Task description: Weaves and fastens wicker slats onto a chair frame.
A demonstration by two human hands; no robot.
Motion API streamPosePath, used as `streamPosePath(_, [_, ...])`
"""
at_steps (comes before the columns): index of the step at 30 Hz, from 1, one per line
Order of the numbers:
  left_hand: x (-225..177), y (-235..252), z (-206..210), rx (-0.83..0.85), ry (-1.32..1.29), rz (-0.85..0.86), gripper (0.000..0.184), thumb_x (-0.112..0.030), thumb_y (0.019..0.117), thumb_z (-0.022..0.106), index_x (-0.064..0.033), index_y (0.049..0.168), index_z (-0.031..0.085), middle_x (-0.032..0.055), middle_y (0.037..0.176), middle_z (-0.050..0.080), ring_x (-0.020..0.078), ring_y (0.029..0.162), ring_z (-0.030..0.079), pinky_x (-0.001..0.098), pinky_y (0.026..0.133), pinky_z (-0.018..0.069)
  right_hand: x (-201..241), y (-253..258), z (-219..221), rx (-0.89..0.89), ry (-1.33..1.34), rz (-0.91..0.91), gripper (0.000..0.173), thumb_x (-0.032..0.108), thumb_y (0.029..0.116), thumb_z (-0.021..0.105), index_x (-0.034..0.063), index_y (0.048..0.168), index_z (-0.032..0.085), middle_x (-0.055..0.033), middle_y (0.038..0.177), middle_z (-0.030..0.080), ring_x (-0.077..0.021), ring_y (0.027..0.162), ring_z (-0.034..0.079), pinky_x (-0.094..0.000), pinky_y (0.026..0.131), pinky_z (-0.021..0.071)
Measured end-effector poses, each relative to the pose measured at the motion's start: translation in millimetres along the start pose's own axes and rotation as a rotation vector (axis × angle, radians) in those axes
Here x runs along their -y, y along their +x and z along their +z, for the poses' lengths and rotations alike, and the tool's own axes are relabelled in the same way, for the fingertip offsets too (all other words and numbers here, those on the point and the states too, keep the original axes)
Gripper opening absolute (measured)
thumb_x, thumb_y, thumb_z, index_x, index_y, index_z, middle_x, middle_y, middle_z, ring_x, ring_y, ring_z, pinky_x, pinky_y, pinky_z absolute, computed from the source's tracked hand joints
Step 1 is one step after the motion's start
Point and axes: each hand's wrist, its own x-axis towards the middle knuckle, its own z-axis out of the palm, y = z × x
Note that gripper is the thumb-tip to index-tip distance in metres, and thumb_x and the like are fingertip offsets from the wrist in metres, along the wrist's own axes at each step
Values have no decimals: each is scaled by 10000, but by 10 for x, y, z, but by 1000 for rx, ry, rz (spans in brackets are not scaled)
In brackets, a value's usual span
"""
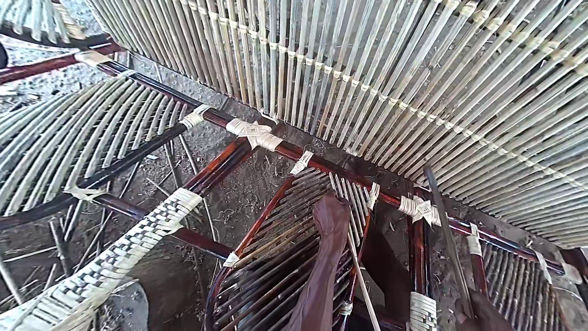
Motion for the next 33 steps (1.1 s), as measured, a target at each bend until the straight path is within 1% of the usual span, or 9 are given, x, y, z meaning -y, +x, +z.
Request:
streamPosePath(3, [-4,11,-7,-4,8,8,154,-219,976,661,-77,969,721,193,820,695,405,769,685,582,638,545,162,96,152,117,-153,-159,298,155,1068,468,-60,1260,544,1,723,601,-107,535,574,-321,485,534])
streamPosePath(7, [-39,50,-30,8,-7,-28,134,-190,961,680,-66,974,728,203,841,701,410,801,690,594,664,543,9,402,387,40,-685,-213,386,341,1026,556,-22,1042,685,-122,653,618,-275,562,617,-505,535,509])
streamPosePath(9, [-8,20,-37,10,-33,-24,136,-197,961,679,-67,976,715,200,831,694,403,772,685,587,640,541,-8,469,447,43,-742,-220,376,371,1016,561,16,1007,684,-103,644,611,-263,561,613,-485,529,506])
streamPosePath(14, [-3,2,-31,4,-54,-12,130,-195,956,683,-69,978,704,199,817,686,405,755,678,583,620,537,14,398,515,-70,-744,-468,444,356,1023,538,-59,1016,698,-107,613,620,-201,499,601,-379,480,508])
streamPosePath(20, [13,0,-25,6,-64,5,157,-212,975,668,-61,983,708,202,828,683,400,760,676,587,642,542,101,525,616,-21,-865,-329,374,353,1018,534,13,1048,688,-125,620,621,-312,534,641,-505,492,518])
streamPosePath(25, [4,0,-22,-8,-54,8,132,-200,963,682,-70,952,703,192,791,679,389,717,672,568,601,535,179,373,605,-97,-721,-521,496,409,1048,481,-43,1002,681,-77,590,587,-153,468,561,-335,445,484])
streamPosePath(27, [8,7,-28,-6,-50,3,130,-197,968,671,-71,959,702,190,792,679,386,716,672,568,599,533,136,353,638,-135,-767,-529,516,407,1049,474,-64,1006,683,-93,579,593,-180,457,579,-353,437,489])
streamPosePath(30, [10,1,-30,1,-39,0,142,-207,976,668,-70,976,704,191,806,685,395,743,678,572,622,540,165,442,661,18,-888,-260,381,329,1033,530,-22,1082,672,-168,647,634,-357,563,656,-539,527,532])
streamPosePath(33, [7,12,-15,-10,-31,12,149,-205,978,660,-65,956,704,188,801,689,388,733,682,570,621,544,299,477,613,12,-807,-314,367,351,1025,526,17,1046,676,-99,620,609,-260,517,613,-461,483,511])
